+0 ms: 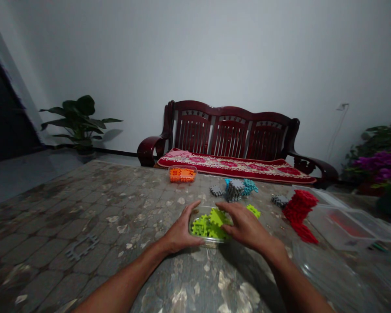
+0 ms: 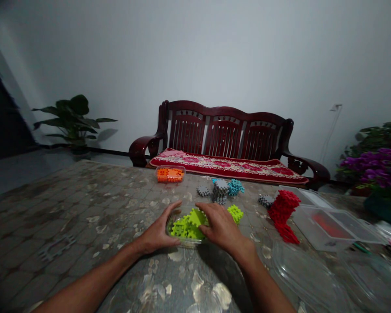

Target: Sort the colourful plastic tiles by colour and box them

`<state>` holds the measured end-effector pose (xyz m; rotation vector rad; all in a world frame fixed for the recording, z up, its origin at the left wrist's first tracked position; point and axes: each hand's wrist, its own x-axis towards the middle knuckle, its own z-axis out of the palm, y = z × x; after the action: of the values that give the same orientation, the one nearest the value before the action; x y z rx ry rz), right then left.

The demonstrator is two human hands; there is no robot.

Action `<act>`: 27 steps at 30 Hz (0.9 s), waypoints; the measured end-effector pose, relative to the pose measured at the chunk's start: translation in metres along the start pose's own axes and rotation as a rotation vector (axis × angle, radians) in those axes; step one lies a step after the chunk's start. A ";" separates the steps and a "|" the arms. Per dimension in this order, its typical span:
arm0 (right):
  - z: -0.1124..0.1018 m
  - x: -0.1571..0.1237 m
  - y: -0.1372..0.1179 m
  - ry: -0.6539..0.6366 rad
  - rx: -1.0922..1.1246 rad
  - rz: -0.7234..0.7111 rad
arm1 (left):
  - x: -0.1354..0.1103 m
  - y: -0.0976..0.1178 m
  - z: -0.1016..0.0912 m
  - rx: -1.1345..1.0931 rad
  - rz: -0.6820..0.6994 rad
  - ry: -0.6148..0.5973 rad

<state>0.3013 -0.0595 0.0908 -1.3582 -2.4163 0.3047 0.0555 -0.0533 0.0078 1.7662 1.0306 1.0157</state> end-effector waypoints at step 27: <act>-0.032 -0.011 0.081 -0.085 -0.371 0.611 | 0.001 0.001 0.001 0.016 -0.019 -0.020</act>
<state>0.3831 -0.0263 0.0896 -2.2833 -2.1290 0.0573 0.0574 -0.0536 0.0088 1.7726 1.0436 0.9782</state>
